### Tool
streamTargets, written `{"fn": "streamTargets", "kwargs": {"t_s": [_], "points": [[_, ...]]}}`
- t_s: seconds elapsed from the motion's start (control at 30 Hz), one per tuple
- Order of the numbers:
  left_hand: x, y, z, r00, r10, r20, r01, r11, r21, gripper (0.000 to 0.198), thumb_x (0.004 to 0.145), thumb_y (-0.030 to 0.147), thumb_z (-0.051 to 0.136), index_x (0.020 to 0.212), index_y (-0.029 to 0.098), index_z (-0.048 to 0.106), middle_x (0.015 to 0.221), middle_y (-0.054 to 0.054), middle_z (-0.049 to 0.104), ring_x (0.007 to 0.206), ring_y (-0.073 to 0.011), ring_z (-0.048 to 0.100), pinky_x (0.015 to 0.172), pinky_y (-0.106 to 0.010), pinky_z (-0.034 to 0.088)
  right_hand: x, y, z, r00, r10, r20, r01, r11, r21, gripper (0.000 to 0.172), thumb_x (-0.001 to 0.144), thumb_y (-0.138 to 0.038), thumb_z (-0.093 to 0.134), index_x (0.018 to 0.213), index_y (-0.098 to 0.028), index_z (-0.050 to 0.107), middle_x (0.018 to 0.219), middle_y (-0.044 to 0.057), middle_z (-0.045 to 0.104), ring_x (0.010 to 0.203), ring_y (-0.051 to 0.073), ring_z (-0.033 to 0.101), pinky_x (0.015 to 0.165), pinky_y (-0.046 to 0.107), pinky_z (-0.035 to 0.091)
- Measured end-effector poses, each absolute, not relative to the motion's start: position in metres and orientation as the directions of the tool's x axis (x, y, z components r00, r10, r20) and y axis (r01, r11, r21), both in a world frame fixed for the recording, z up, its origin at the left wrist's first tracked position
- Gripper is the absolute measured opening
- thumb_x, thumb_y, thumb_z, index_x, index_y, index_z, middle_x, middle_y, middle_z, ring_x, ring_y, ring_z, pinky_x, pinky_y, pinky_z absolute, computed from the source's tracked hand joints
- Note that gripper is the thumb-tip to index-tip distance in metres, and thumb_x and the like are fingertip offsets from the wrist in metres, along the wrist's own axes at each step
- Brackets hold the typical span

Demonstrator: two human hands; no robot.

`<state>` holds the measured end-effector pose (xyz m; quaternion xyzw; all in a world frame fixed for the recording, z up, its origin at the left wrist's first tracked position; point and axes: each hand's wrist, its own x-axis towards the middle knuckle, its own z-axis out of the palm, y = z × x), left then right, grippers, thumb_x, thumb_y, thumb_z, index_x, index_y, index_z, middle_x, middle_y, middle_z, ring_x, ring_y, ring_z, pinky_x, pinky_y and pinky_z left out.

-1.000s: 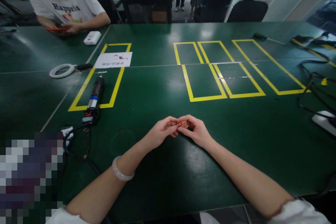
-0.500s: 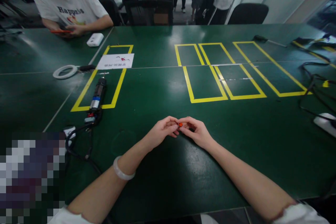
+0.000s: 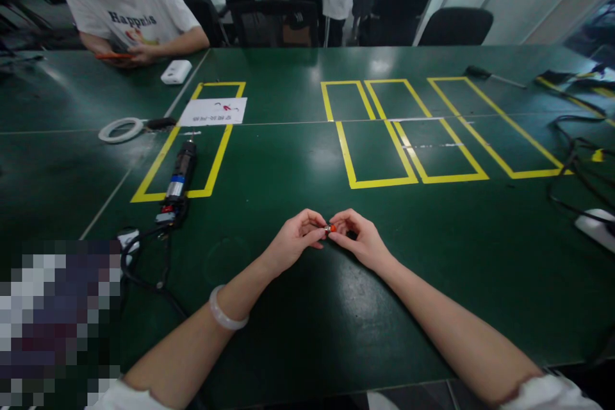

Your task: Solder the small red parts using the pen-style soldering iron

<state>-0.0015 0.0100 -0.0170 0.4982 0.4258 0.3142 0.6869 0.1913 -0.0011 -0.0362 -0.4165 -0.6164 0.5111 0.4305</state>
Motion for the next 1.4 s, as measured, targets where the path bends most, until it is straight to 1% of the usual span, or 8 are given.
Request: {"fn": "streamTargets", "kwargs": {"t_s": [0.6, 0.83, 0.93, 1.0, 1.1, 1.17, 1.3, 1.4], "points": [[-0.003, 0.011, -0.024, 0.417, 0.873, -0.252, -0.019, 0.285, 0.958, 0.038, 0.074, 0.025, 0.072, 0.108, 0.015, 0.056, 0.100, -0.006, 0.060, 0.091, -0.0153, 0.059, 0.075, -0.028, 0.053, 0.195, 0.002, -0.039, -0.302, 0.933, 0.196, 0.233, 0.272, -0.934, 0.015, 0.084, -0.021, 0.065, 0.099, -0.020, 0.064, 0.090, 0.004, 0.065, 0.079, 0.015, 0.062, 0.072, 0.030, 0.050], [-0.027, 0.030, -0.004, 0.367, 0.914, -0.174, 0.238, 0.089, 0.967, 0.037, 0.082, 0.034, 0.063, 0.113, 0.015, 0.058, 0.107, -0.010, 0.064, 0.096, -0.0187, 0.062, 0.083, -0.034, 0.052, 0.197, 0.002, -0.035, -0.295, 0.939, 0.175, 0.232, 0.248, -0.941, 0.013, 0.084, -0.020, 0.064, 0.097, -0.019, 0.064, 0.088, 0.004, 0.065, 0.076, 0.015, 0.060, 0.070, 0.028, 0.049], [-0.067, 0.045, 0.018, 0.257, 0.962, -0.088, 0.537, -0.066, 0.841, 0.040, 0.085, 0.041, 0.056, 0.117, 0.017, 0.058, 0.116, -0.010, 0.063, 0.103, -0.0215, 0.062, 0.091, -0.039, 0.050, 0.197, 0.002, -0.033, -0.297, 0.941, 0.162, 0.232, 0.236, -0.944, 0.013, 0.084, -0.020, 0.064, 0.096, -0.018, 0.064, 0.087, 0.004, 0.066, 0.075, 0.014, 0.061, 0.070, 0.028, 0.049], [-0.106, 0.054, 0.027, 0.170, 0.985, 0.009, 0.780, -0.141, 0.610, 0.048, 0.085, 0.046, 0.054, 0.124, 0.018, 0.056, 0.124, -0.011, 0.059, 0.111, -0.0256, 0.059, 0.097, -0.044, 0.047, 0.196, 0.002, -0.032, -0.298, 0.942, 0.152, 0.228, 0.225, -0.947, 0.013, 0.083, -0.020, 0.064, 0.096, -0.018, 0.064, 0.085, 0.003, 0.065, 0.074, 0.014, 0.060, 0.070, 0.028, 0.048], [-0.174, 0.061, 0.025, -0.036, 0.995, 0.091, 0.984, 0.020, 0.178, 0.068, 0.081, 0.052, 0.055, 0.135, 0.012, 0.046, 0.138, -0.020, 0.047, 0.126, -0.0400, 0.046, 0.101, -0.058, 0.040, 0.196, 0.002, -0.031, -0.299, 0.944, 0.137, 0.228, 0.211, -0.951, 0.013, 0.083, -0.020, 0.064, 0.096, -0.018, 0.064, 0.083, 0.003, 0.064, 0.073, 0.014, 0.060, 0.069, 0.028, 0.048], [-0.216, 0.063, 0.016, -0.171, 0.985, 0.038, 0.985, 0.169, 0.041, 0.078, 0.076, 0.058, 0.056, 0.136, 0.011, 0.044, 0.142, -0.024, 0.042, 0.125, -0.0471, 0.045, 0.095, -0.062, 0.043, 0.195, 0.002, -0.031, -0.301, 0.945, 0.128, 0.228, 0.202, -0.952, 0.014, 0.083, -0.021, 0.063, 0.097, -0.018, 0.064, 0.082, 0.002, 0.063, 0.072, 0.014, 0.059, 0.069, 0.028, 0.048], [-0.269, 0.065, -0.003, -0.183, 0.979, -0.094, 0.977, 0.192, 0.094, 0.077, 0.062, 0.060, 0.063, 0.120, 0.011, 0.053, 0.123, -0.022, 0.057, 0.117, -0.0468, 0.052, 0.090, -0.056, 0.046, 0.194, 0.001, -0.031, -0.301, 0.946, 0.119, 0.225, 0.191, -0.955, 0.014, 0.083, -0.022, 0.063, 0.096, -0.017, 0.064, 0.079, 0.002, 0.062, 0.071, 0.014, 0.058, 0.069, 0.028, 0.047], [-0.275, 0.064, -0.007, -0.139, 0.989, -0.056, 0.959, 0.148, 0.243, 0.071, 0.057, 0.054, 0.064, 0.112, 0.012, 0.056, 0.111, -0.019, 0.061, 0.115, -0.0468, 0.052, 0.093, -0.057, 0.043, 0.194, 0.001, -0.030, -0.299, 0.946, 0.122, 0.218, 0.192, -0.957, 0.013, 0.083, -0.021, 0.063, 0.096, -0.017, 0.063, 0.078, 0.001, 0.062, 0.070, 0.013, 0.058, 0.068, 0.027, 0.046]]}}
